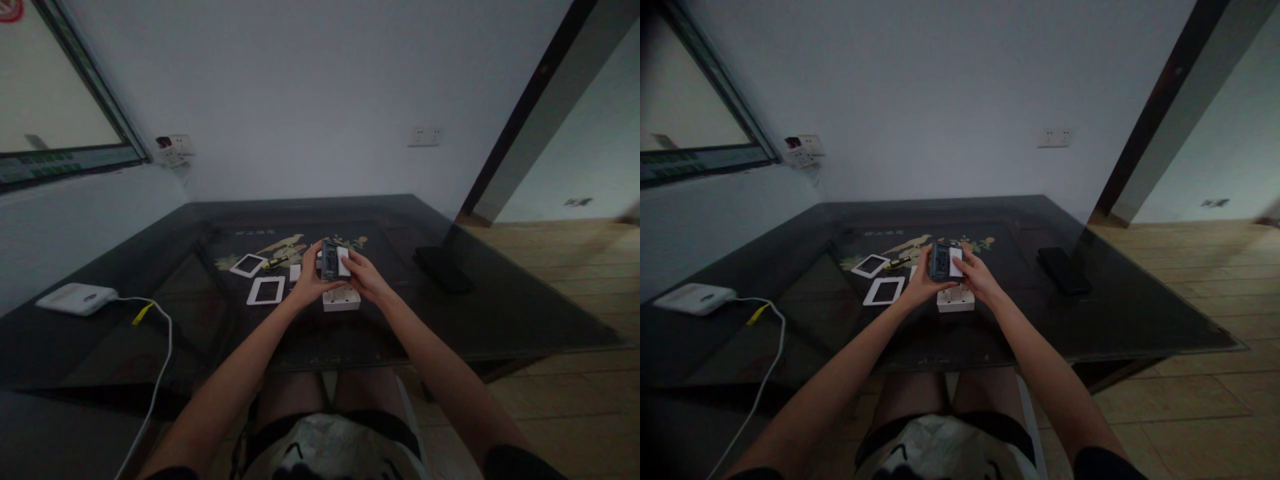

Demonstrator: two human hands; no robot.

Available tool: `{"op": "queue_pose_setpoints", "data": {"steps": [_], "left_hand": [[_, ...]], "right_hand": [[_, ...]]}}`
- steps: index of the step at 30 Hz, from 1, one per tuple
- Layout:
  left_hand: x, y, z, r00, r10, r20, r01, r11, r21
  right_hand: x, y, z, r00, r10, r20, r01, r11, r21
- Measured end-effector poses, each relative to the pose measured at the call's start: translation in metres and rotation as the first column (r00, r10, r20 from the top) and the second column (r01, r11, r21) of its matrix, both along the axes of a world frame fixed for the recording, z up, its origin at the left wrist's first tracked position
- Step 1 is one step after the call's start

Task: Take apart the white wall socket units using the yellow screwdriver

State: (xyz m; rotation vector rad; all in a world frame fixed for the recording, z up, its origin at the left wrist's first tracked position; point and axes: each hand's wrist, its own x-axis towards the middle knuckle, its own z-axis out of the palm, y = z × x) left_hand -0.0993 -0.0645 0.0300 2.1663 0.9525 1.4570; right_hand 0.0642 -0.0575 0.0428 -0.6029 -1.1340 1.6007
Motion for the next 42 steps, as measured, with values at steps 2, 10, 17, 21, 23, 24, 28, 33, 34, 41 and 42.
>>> {"op": "queue_pose_setpoints", "data": {"steps": [2, 10, 17, 21, 23, 24, 28, 33, 34, 41, 42], "left_hand": [[-0.011, 0.003, 0.007, 0.991, 0.016, -0.135, -0.006, 0.997, 0.073], [-0.075, 0.033, 0.015, 0.831, 0.398, -0.39, -0.477, 0.87, -0.128], [-0.076, 0.025, -0.005, 0.507, 0.474, -0.72, -0.71, 0.704, -0.037], [-0.076, 0.023, -0.007, 0.48, 0.363, -0.799, -0.68, 0.729, -0.078], [-0.077, 0.025, -0.009, 0.492, 0.352, -0.796, -0.669, 0.738, -0.087], [-0.077, 0.026, -0.01, 0.505, 0.36, -0.785, -0.666, 0.741, -0.089], [-0.074, 0.029, -0.012, 0.664, 0.39, -0.638, -0.616, 0.769, -0.17], [-0.072, 0.032, -0.007, 0.812, 0.34, -0.473, -0.499, 0.825, -0.263], [-0.072, 0.033, -0.004, 0.832, 0.342, -0.436, -0.484, 0.832, -0.27], [-0.057, 0.018, 0.024, 0.985, 0.096, 0.144, -0.034, 0.923, -0.384], [-0.052, 0.014, 0.026, 0.975, 0.026, 0.219, 0.062, 0.922, -0.383]], "right_hand": [[0.002, 0.001, 0.002, 0.999, -0.032, 0.0, 0.032, 0.999, -0.004], [0.013, 0.016, -0.003, 0.972, -0.234, -0.025, 0.234, 0.972, 0.026], [0.012, 0.018, -0.009, 0.956, -0.28, 0.084, 0.276, 0.959, 0.063], [0.012, 0.02, -0.011, 0.953, -0.284, 0.103, 0.278, 0.958, 0.069], [0.011, 0.019, -0.012, 0.952, -0.284, 0.111, 0.277, 0.958, 0.072], [0.01, 0.019, -0.013, 0.951, -0.287, 0.115, 0.28, 0.957, 0.075], [0.008, 0.019, -0.014, 0.944, -0.301, 0.137, 0.291, 0.953, 0.088], [0.008, 0.019, -0.015, 0.933, -0.319, 0.165, 0.306, 0.947, 0.099], [0.008, 0.019, -0.016, 0.93, -0.326, 0.172, 0.311, 0.944, 0.108], [0.007, 0.019, -0.018, 0.858, -0.45, 0.247, 0.375, 0.878, 0.296], [0.007, 0.018, -0.019, 0.848, -0.467, 0.25, 0.383, 0.867, 0.318]]}}
